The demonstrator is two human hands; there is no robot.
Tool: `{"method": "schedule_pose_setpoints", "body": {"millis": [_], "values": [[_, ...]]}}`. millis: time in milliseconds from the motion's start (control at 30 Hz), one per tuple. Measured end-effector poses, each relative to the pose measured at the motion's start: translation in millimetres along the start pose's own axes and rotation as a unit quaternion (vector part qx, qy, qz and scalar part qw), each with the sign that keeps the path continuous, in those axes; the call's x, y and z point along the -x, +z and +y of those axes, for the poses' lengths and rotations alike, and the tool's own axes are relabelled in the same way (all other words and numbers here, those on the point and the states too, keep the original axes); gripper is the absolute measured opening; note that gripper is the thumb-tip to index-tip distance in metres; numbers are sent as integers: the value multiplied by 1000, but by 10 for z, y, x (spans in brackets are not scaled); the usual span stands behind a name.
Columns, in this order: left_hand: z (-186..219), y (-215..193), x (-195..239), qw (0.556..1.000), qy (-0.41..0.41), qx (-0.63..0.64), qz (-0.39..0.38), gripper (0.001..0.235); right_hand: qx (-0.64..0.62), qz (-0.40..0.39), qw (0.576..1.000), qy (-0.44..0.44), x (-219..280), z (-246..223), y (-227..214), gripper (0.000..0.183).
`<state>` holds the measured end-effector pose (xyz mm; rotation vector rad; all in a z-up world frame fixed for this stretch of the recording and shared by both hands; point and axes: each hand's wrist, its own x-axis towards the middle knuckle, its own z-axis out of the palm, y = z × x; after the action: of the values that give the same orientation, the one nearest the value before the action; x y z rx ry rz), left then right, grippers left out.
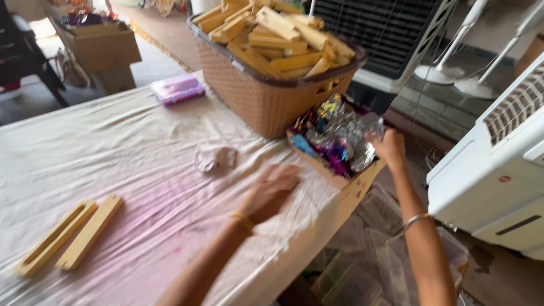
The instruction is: The person wraps a small wooden block in a sheet of shiny metallic foil, folding the edges to create a neat package. They then pick up another wooden block and wipe its surface with a white cloth.
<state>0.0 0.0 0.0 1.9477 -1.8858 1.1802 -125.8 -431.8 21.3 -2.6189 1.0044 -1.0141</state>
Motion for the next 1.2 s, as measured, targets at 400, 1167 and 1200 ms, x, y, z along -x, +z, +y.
{"method": "schedule_pose_setpoints", "body": {"millis": [400,1167,1200], "values": [[1160,1477,-1921,940,-209,249,-106,122,-37,-8,999,-28,61,-309,-232,40],[1067,1435,-2231,897,-103,-72,-425,152,48,137,977,-158,176,-488,-292,40],[1052,1424,-2243,897,-124,-46,-422,147,41,169,970,-168,181,-470,-245,37]]}}
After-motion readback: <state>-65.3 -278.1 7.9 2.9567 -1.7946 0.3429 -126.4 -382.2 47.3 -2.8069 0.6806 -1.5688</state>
